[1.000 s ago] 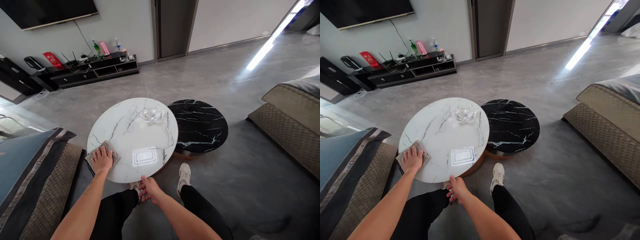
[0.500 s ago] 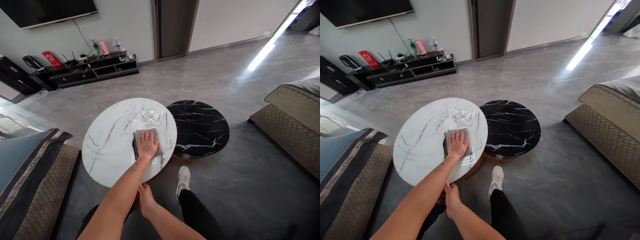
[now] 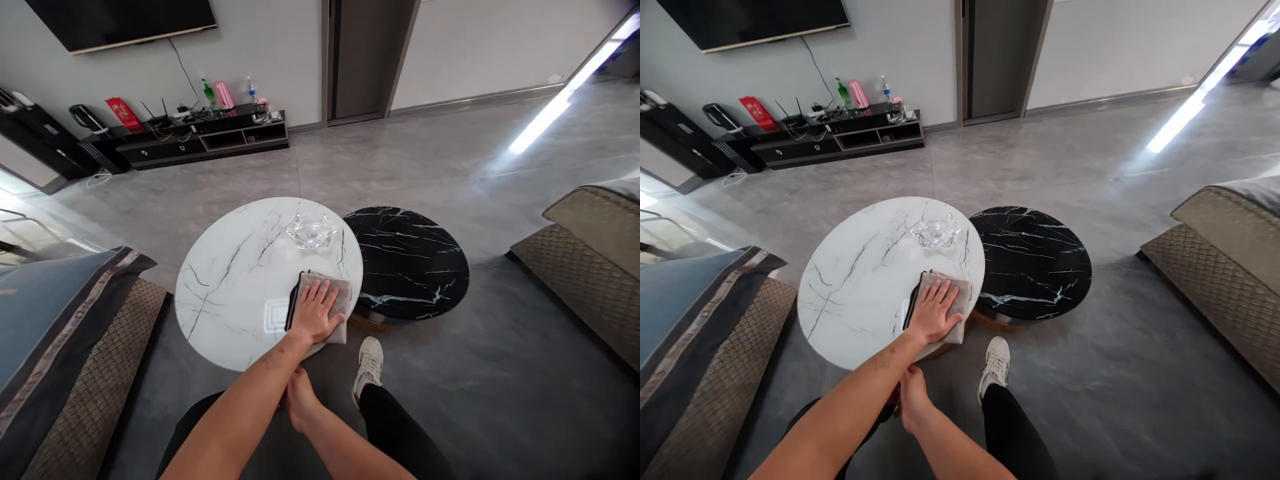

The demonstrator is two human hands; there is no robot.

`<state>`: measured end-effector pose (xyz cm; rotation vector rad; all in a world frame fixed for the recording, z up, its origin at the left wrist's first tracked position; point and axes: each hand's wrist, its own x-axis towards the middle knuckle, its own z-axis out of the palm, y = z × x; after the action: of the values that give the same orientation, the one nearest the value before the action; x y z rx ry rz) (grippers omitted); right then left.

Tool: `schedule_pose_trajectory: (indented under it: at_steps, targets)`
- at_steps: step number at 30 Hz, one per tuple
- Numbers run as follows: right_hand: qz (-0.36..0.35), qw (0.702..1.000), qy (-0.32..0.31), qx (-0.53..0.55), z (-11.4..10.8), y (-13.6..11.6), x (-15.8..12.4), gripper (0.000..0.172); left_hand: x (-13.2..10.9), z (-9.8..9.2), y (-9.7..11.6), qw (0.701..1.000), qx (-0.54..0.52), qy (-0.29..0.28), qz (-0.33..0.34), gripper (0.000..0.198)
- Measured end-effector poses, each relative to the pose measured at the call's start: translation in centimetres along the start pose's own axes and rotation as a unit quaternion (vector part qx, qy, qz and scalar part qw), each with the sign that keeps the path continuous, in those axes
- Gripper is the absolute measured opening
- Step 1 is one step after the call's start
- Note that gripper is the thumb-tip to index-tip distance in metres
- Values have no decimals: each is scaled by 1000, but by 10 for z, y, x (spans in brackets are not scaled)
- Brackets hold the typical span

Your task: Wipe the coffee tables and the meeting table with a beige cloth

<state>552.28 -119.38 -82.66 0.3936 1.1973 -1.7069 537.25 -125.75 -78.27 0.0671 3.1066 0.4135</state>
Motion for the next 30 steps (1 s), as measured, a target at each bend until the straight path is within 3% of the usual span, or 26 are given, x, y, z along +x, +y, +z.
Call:
schedule_pose_trajectory:
  at_steps: [3, 8, 11, 13, 16, 21, 26, 30]
  targets:
    - [29, 998, -1, 52, 3, -7, -4, 42, -57, -12, -50, 998, 29, 2, -58, 81]
    - [54, 996, 19, 65, 9, -19, -16, 32, -146, -42, -151, 973, 71, 10, -222, 77]
    - [59, 996, 31, 62, 11, -23, -20, 28, -182, -61, -193, 952, 67, 7, -299, 76]
    - [66, 996, 27, 55, 11, -24, -20, 27, -193, -70, -212, 943, 61, 10, -327, 75]
    - [71, 996, 23, 49, 9, -24, -21, 28, -191, -77, -232, 940, 59, 17, -335, 73]
    - [63, 996, 16, 60, 6, -22, -20, 31, -163, -83, -266, 928, 65, 47, -364, 73]
    - [64, 996, 5, 58, 5, -22, -18, 42, -136, -89, -314, 919, 76, 67, -381, 74]
    - [67, 996, 10, 64, 2, -20, -16, 37, -117, -95, -357, 908, 111, 75, -397, 70]
